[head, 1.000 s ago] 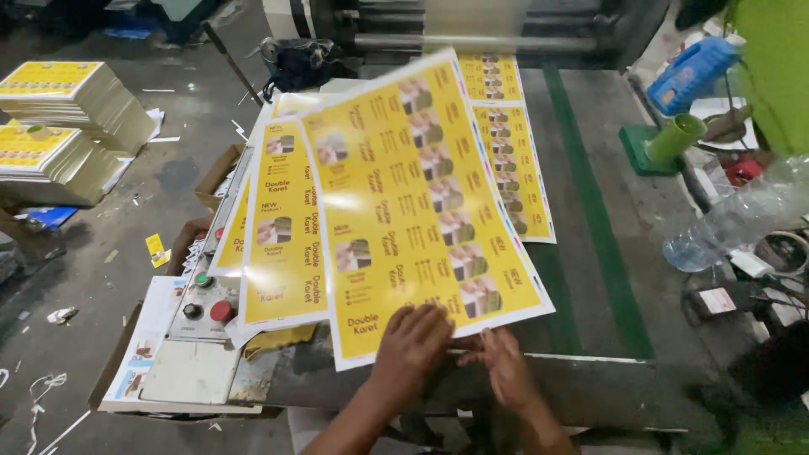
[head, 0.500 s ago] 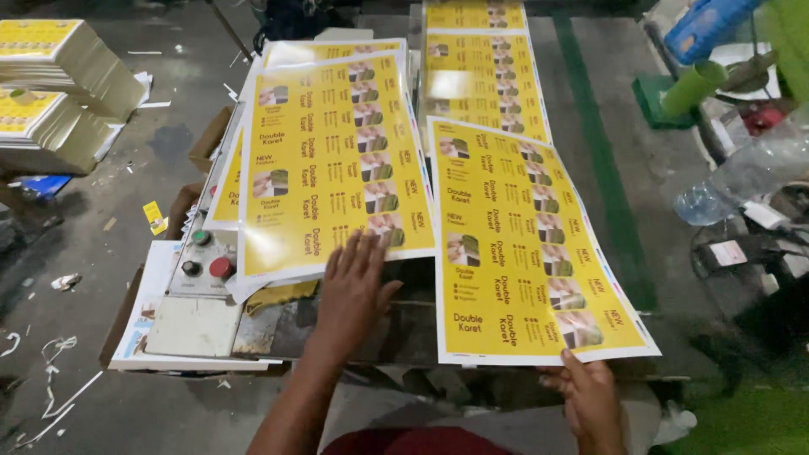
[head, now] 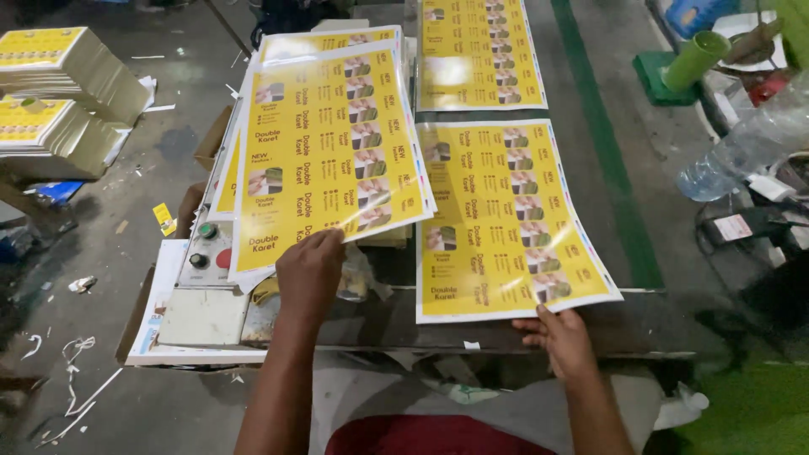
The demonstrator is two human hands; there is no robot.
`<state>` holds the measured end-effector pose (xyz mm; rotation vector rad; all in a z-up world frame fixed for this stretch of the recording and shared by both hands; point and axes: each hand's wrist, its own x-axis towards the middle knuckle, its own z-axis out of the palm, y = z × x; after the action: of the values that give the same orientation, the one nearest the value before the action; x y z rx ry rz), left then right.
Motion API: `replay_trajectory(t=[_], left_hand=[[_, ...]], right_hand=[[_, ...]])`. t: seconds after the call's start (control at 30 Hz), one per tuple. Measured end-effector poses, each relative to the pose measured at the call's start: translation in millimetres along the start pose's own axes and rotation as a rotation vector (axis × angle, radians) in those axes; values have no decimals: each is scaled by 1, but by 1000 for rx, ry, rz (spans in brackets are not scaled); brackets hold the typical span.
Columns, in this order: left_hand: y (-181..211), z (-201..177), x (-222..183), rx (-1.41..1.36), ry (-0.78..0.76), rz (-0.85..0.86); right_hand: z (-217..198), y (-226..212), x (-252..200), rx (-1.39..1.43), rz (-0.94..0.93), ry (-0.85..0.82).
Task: Collecting and stacking printed sheets from a production machine.
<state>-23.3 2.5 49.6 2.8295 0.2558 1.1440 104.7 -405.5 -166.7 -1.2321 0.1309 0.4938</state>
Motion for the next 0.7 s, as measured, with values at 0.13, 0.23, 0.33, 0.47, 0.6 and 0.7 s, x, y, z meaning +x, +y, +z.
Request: replay_trajectory(t=[0.13,0.23,0.33,0.47,0.6,0.7], left_hand=[[-24,18,-13,126,-341,31],[-22,8,-10,125,-401,-2],[-26,2,-8,41,-367,-161],[-9,-16,-2,1,127,-74],[26,-11,-10,-211,205,112],[62,13,-30,-212,64,203]], right_hand=[[31,-12,55,-78,-92,53],[30,-13,101,-50,-60,50],[34,-19,102,-19,-37,37],[60,-35,41,-38,54,19],[104,-41,-9,-21,98,-74],[137,-54,-38,-72,-15,-155]])
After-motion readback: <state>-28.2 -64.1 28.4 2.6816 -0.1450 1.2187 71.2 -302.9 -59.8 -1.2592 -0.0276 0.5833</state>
